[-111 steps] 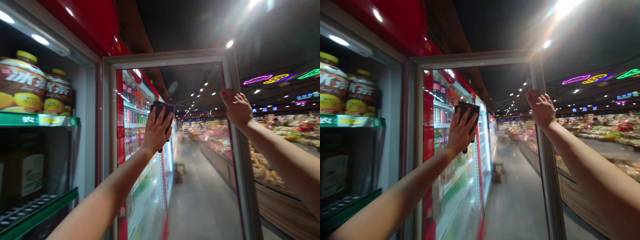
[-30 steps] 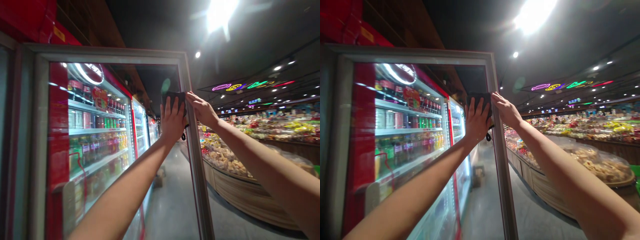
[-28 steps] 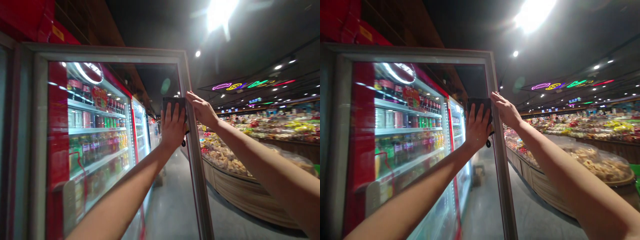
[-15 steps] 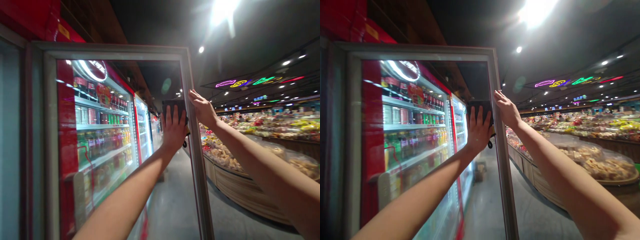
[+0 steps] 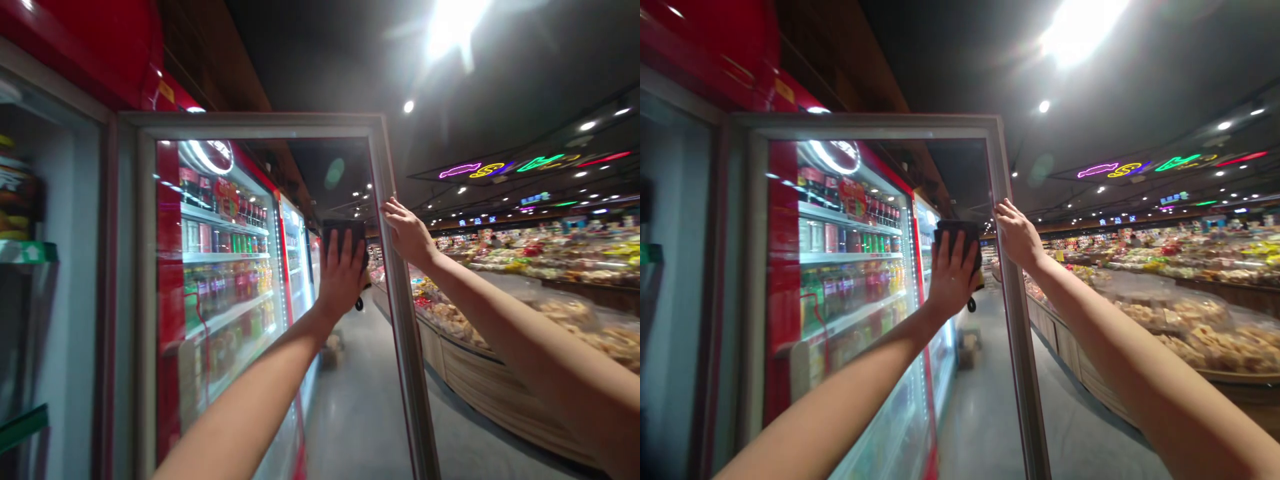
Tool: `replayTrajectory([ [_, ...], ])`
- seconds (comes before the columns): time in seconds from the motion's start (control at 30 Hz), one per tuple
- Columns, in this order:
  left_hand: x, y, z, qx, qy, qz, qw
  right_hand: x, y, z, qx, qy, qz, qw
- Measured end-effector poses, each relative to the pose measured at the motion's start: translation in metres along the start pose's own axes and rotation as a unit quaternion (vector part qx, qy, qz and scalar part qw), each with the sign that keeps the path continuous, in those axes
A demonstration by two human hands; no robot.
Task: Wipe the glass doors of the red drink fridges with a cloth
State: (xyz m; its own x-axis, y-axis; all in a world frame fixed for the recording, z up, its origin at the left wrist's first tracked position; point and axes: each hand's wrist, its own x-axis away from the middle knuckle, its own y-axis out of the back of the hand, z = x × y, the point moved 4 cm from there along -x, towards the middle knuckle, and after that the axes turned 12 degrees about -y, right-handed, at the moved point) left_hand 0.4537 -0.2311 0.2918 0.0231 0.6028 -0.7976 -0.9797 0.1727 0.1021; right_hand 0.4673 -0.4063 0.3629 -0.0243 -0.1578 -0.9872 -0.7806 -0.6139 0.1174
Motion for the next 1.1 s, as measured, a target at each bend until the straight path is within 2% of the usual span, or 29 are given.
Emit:
replayTrajectory([
  [0.07,-0.005,-0.006,-0.006,0.017,-0.076,0.015,0.997,-0.002,-0.005,0.005,0.008,-0.005,-0.009,1.000],
  [0.13,-0.020,-0.003,0.011,0.012,-0.077,0.013,0.997,-0.004,-0.010,0.007,0.016,-0.016,-0.023,0.999],
  [0.23,-0.036,0.014,0.058,-0.031,0.044,-0.020,0.998,-0.004,-0.013,0.007,0.030,-0.038,-0.037,0.998],
  [0.3,-0.031,0.025,0.073,-0.060,0.117,-0.037,0.991,0.000,-0.011,0.008,0.049,-0.051,-0.038,0.997],
  [0.37,-0.016,0.028,0.065,-0.070,0.112,-0.027,0.991,0.004,-0.009,0.014,0.076,-0.055,-0.036,0.995],
  [0.5,-0.001,0.023,0.032,-0.051,0.005,0.032,0.998,0.010,-0.011,0.038,0.121,-0.018,-0.009,0.992],
  [0.57,-0.006,0.027,0.040,-0.047,-0.003,0.042,0.998,0.012,-0.017,0.048,0.119,-0.008,0.012,0.993],
  [0.6,-0.009,0.031,0.051,-0.051,0.018,0.037,0.998,0.013,-0.021,0.051,0.114,-0.005,0.020,0.993],
  [0.7,-0.005,0.049,0.091,-0.075,0.137,0.001,0.988,0.019,-0.029,0.057,0.111,0.010,0.028,0.993],
  [0.77,0.012,0.057,0.099,-0.080,0.179,-0.007,0.981,0.023,-0.032,0.058,0.118,0.025,0.019,0.993],
  [0.8,0.022,0.059,0.095,-0.077,0.171,-0.002,0.982,0.024,-0.032,0.059,0.120,0.031,0.014,0.992],
  [0.87,0.040,0.059,0.074,-0.063,0.115,0.018,0.991,0.026,-0.031,0.061,0.121,0.035,0.010,0.992],
  [0.97,0.048,0.056,0.051,-0.035,0.013,0.049,0.998,0.026,-0.029,0.064,0.125,0.031,0.012,0.992],
  [1.03,0.044,0.058,0.059,-0.027,-0.011,0.063,0.998,0.028,-0.027,0.062,0.132,0.035,0.014,0.990],
  [1.1,0.044,0.065,0.084,-0.041,0.039,0.053,0.997,0.032,-0.025,0.058,0.136,0.051,0.020,0.989],
])
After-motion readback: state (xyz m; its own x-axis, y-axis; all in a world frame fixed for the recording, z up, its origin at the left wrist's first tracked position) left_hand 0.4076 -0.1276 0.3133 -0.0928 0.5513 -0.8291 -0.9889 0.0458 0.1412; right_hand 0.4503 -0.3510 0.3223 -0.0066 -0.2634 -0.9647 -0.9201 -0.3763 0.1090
